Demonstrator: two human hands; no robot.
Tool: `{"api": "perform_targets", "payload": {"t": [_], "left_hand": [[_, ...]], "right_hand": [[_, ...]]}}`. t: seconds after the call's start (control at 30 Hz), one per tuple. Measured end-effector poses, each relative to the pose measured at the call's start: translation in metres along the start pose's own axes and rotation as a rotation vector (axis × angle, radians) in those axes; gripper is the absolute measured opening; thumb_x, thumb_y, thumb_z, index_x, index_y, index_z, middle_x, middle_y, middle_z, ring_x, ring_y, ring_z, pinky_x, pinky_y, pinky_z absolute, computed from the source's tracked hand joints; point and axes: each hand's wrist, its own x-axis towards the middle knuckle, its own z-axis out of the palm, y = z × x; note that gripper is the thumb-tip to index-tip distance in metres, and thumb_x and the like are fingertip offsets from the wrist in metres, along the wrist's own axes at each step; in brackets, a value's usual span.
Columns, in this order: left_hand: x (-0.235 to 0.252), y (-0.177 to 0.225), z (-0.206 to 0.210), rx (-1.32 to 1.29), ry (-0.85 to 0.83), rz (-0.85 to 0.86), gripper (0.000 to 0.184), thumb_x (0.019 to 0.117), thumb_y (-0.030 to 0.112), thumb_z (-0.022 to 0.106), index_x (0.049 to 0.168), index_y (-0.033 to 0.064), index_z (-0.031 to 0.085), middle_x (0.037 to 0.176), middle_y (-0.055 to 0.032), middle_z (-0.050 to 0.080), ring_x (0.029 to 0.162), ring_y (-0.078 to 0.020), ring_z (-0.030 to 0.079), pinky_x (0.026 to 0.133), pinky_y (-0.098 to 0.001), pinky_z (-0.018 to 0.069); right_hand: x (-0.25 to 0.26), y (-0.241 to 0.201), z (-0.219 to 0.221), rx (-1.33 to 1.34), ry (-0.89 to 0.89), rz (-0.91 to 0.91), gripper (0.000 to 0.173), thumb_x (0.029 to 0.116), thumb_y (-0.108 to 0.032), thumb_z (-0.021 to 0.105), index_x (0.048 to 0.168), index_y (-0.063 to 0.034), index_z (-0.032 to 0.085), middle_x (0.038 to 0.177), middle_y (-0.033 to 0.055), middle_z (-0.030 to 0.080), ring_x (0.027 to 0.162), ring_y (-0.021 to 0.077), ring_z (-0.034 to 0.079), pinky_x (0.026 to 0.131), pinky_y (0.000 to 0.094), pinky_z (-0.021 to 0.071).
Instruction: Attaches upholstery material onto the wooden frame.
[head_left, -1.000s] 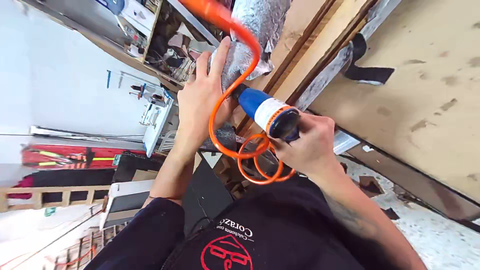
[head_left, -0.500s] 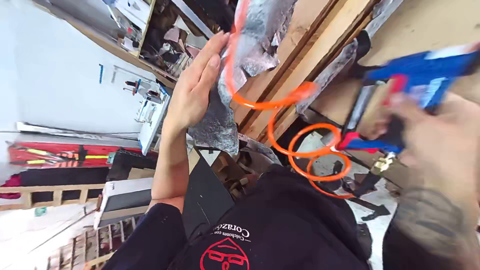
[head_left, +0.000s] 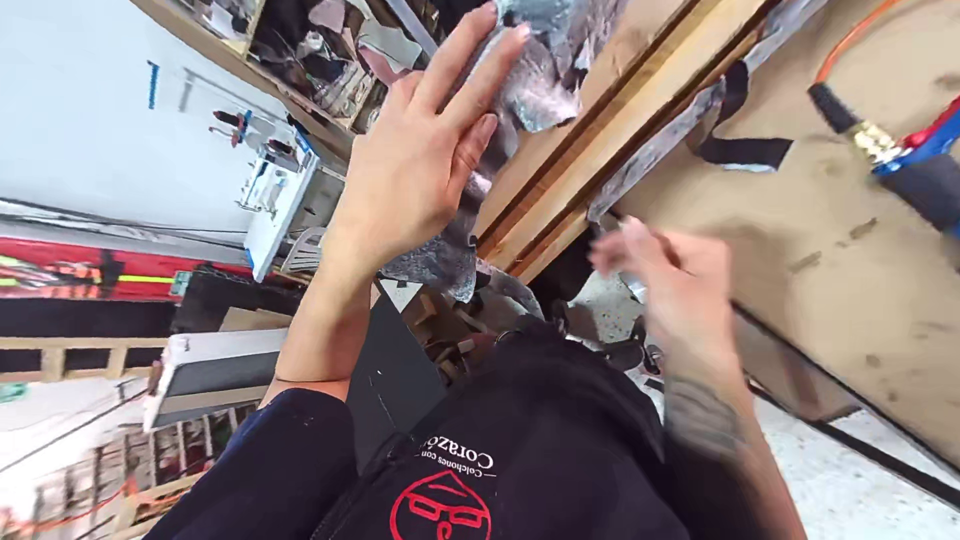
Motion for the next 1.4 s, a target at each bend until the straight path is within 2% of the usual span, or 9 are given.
{"api": "perform_targets", "payload": {"t": [0.23,0.43,0.53,0.67,0.83,0.93,1.03,1.23,1.4], "left_hand": [[-0.001,0.010,-0.002,0.091,0.013,-0.008,0.054,0.1115,0.033,0.031,0.165,0.0250,0.027,0.172,-0.0004,0.021,0.137,-0.0329,0.050,0.096,-0.0503,0.0505],[-0.004,-0.010,0.000,-0.278,0.035,-0.186,0.064,0.1096,0.050,0.032,0.165,0.0182,0.026,0.166,-0.0026,0.034,0.150,-0.0136,0.038,0.122,-0.0444,0.0370],[-0.002,-0.010,-0.001,-0.204,-0.006,-0.305,0.078,0.1002,0.069,0.040,0.164,0.0262,0.027,0.157,-0.0072,0.047,0.134,-0.0175,0.056,0.105,-0.0477,0.0505],[-0.005,0.006,-0.004,-0.080,-0.022,-0.277,0.074,0.1018,0.057,0.049,0.165,0.0282,0.023,0.158,-0.0103,0.042,0.114,-0.0259,0.065,0.079,-0.0503,0.0576],[-0.007,0.016,-0.005,-0.021,0.013,-0.264,0.077,0.1008,0.050,0.057,0.165,0.0229,0.024,0.157,-0.0152,0.044,0.103,-0.0347,0.068,0.072,-0.0560,0.0572],[-0.010,0.018,-0.003,-0.001,0.006,-0.266,0.078,0.1003,0.051,0.056,0.165,0.0222,0.023,0.153,-0.0185,0.045,0.094,-0.0372,0.068,0.064,-0.0553,0.0551],[-0.003,0.012,0.000,0.045,-0.021,-0.289,0.083,0.0963,0.063,0.052,0.165,0.0274,0.022,0.156,-0.0149,0.044,0.108,-0.0357,0.067,0.076,-0.0552,0.0559],[-0.005,0.019,-0.004,0.003,-0.009,-0.305,0.084,0.0963,0.056,0.061,0.165,0.0290,0.021,0.159,-0.0175,0.040,0.106,-0.0443,0.065,0.072,-0.0631,0.0547],[-0.002,0.008,0.001,-0.004,0.023,-0.255,0.088,0.0925,0.060,0.062,0.165,0.0281,0.022,0.156,-0.0181,0.043,0.107,-0.0451,0.065,0.072,-0.0632,0.0553]], "right_hand": [[0.074,-0.062,0.109,0.183,-0.006,-0.255,0.025,0.0940,-0.031,0.076,0.086,-0.0071,0.076,0.075,-0.0002,0.071,0.066,0.0070,0.066,0.061,0.0265,0.0570],[0.072,-0.058,0.119,-0.097,0.169,-0.326,0.017,0.0944,-0.022,0.072,0.081,-0.0121,0.076,0.074,-0.0041,0.072,0.068,-0.0008,0.065,0.063,0.0201,0.0534],[0.075,-0.062,0.118,-0.131,0.166,-0.287,0.016,0.0926,-0.022,0.072,0.079,-0.0132,0.076,0.072,-0.0047,0.070,0.065,-0.0015,0.064,0.060,0.0192,0.0519],[0.077,-0.053,0.110,-0.101,0.123,-0.256,0.017,0.0930,-0.024,0.073,0.080,-0.0125,0.074,0.070,-0.0037,0.069,0.060,0.0026,0.064,0.055,0.0234,0.0532],[0.064,0.039,-0.019,0.337,0.425,0.104,0.038,0.1075,-0.042,0.051,0.109,-0.0069,0.066,0.085,-0.0024,0.071,0.073,0.0113,0.070,0.068,0.0333,0.0616],[0.052,0.085,-0.132,0.678,0.866,0.287,0.075,0.1044,-0.061,0.041,0.147,-0.0003,0.036,0.124,0.0167,0.064,0.104,0.0251,0.071,0.090,0.0396,0.0615],[0.064,0.099,-0.188,0.811,1.007,0.315,0.090,0.0994,-0.071,0.041,0.159,-0.0089,0.016,0.151,0.0251,0.046,0.128,0.0386,0.062,0.099,0.0508,0.0600],[0.114,0.088,-0.219,0.848,1.213,0.325,0.062,0.1055,-0.053,0.041,0.151,-0.0112,0.034,0.139,0.0202,0.055,0.119,0.0341,0.064,0.090,0.0515,0.0599],[0.084,0.065,-0.211,0.232,1.279,0.248,0.066,0.0963,-0.028,0.063,0.149,-0.0019,0.034,0.119,0.0200,0.063,0.098,0.0299,0.070,0.078,0.0498,0.0627]]}}
